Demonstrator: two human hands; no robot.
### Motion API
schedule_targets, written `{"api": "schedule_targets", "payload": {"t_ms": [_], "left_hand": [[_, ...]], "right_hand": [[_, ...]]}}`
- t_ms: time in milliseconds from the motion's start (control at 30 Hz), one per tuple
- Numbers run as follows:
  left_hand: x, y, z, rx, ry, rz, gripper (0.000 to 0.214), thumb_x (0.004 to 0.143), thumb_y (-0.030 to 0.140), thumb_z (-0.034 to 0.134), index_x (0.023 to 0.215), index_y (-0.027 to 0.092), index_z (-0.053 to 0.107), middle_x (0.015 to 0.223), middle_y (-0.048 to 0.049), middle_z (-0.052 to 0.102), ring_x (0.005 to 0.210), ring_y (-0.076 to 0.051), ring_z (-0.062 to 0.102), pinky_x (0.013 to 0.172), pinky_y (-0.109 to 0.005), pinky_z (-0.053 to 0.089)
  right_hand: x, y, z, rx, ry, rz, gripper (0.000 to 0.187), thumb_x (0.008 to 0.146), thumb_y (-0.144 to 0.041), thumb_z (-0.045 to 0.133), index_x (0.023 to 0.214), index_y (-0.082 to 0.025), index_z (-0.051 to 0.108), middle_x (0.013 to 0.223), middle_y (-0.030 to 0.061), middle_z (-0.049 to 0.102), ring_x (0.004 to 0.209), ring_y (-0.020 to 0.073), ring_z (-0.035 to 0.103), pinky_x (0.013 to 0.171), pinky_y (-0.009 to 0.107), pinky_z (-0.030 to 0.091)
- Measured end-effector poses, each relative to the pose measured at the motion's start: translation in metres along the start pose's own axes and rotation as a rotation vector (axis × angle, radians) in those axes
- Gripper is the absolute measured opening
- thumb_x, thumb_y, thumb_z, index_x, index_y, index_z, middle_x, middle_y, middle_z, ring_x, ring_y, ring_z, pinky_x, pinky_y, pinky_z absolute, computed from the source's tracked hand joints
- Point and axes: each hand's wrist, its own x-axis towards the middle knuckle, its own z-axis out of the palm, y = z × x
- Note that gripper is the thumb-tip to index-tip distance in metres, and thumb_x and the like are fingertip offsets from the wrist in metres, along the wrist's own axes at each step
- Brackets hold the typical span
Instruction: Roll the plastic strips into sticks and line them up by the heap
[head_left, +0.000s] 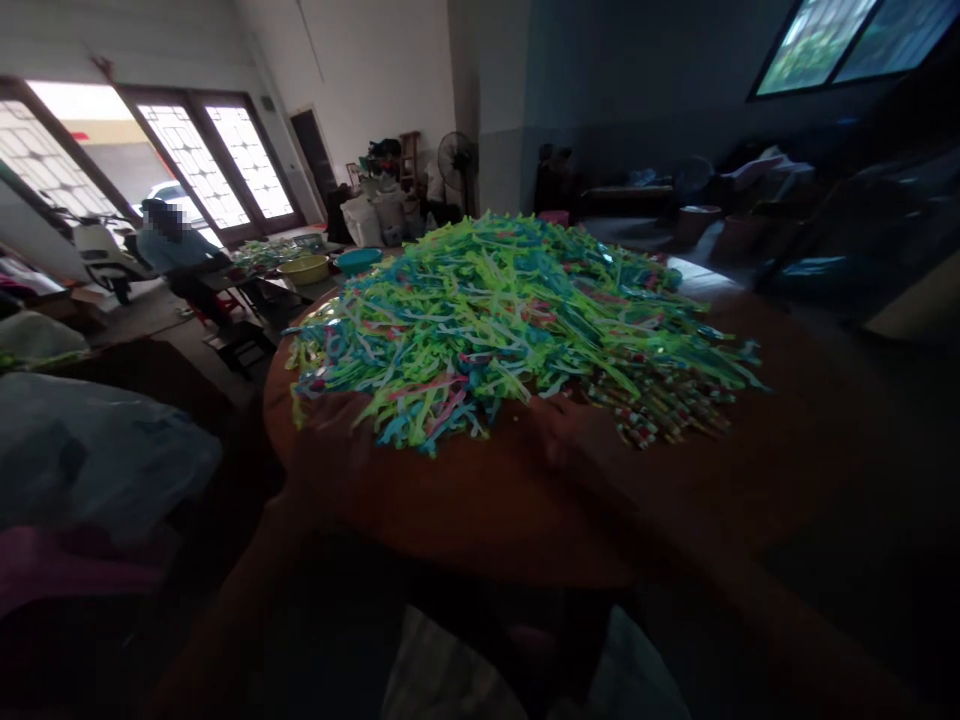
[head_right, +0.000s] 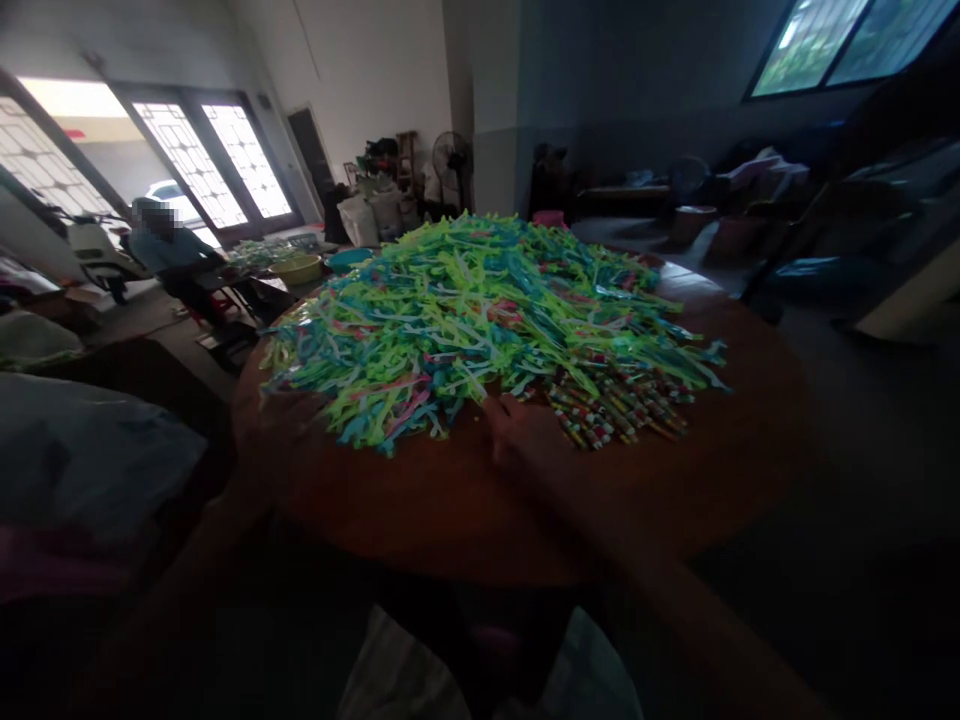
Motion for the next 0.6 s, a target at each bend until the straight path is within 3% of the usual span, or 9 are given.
{"api": "schedule_targets", "payload": {"t_ms": [133,233,300,367,433,533,600], "left_hand": [[0.023,0.077,0.011,-0.17,-0.03,0.245,0.032,0.101,0.021,0.052,0.132,0.018,0.058,0.13,-0.0095,0.065,0.128,-0.026,0.055,0.11,-0.045,0.046],[0.032,0.127,0.015,-0.246,-0.098,0.441,0.043,0.1,0.023,0.056,0.141,0.014,0.051,0.142,-0.014,0.058,0.139,-0.029,0.046,0.116,-0.048,0.04],[0.034,0.152,0.023,-0.275,-0.171,0.54,0.037,0.1,0.021,0.054,0.136,0.012,0.054,0.133,-0.0146,0.064,0.129,-0.029,0.054,0.108,-0.047,0.045],[0.034,0.169,0.033,-0.296,-0.25,0.589,0.025,0.1,0.014,0.049,0.121,0.012,0.063,0.109,-0.0117,0.07,0.104,-0.025,0.063,0.089,-0.041,0.05],[0.033,0.176,0.044,-0.292,-0.31,0.603,0.022,0.097,0.008,0.046,0.104,0.014,0.067,0.089,-0.0081,0.068,0.084,-0.021,0.061,0.073,-0.035,0.047],[0.033,0.178,0.054,-0.252,-0.345,0.602,0.02,0.094,0.006,0.049,0.093,0.015,0.067,0.084,-0.0069,0.064,0.08,-0.021,0.057,0.066,-0.033,0.041],[0.034,0.176,0.056,-0.217,-0.363,0.587,0.023,0.094,0.005,0.049,0.102,0.016,0.068,0.085,-0.0065,0.064,0.083,-0.022,0.057,0.066,-0.034,0.04]], "right_hand": [[-0.04,-0.01,-0.006,0.412,0.267,-0.044,0.029,0.099,-0.016,0.047,0.118,-0.019,0.069,0.109,0.011,0.075,0.088,0.0218,0.073,0.078,0.034,0.058],[-0.064,-0.021,-0.015,0.556,0.225,-0.072,0.035,0.095,-0.009,0.049,0.122,-0.022,0.067,0.113,0.0094,0.074,0.092,0.02,0.073,0.08,0.032,0.059],[-0.075,-0.027,-0.022,0.577,0.125,-0.078,0.037,0.092,-0.009,0.05,0.122,-0.022,0.067,0.11,0.0093,0.074,0.092,0.0206,0.071,0.08,0.032,0.058],[-0.084,-0.029,-0.03,0.594,0.074,-0.076,0.034,0.091,-0.011,0.052,0.12,-0.021,0.067,0.11,0.0099,0.073,0.095,0.0222,0.07,0.083,0.035,0.057],[-0.092,-0.025,-0.036,0.595,0.136,-0.042,0.034,0.09,-0.016,0.055,0.123,-0.02,0.064,0.115,0.0124,0.071,0.101,0.0239,0.068,0.087,0.037,0.057],[-0.101,-0.01,-0.04,0.462,0.247,0.188,0.036,0.092,-0.02,0.054,0.127,-0.016,0.061,0.118,0.0167,0.067,0.103,0.0258,0.066,0.088,0.039,0.056],[-0.105,0.003,-0.039,0.334,0.193,0.349,0.035,0.093,-0.018,0.049,0.126,-0.016,0.063,0.112,0.0162,0.068,0.098,0.0261,0.065,0.087,0.04,0.055]]}}
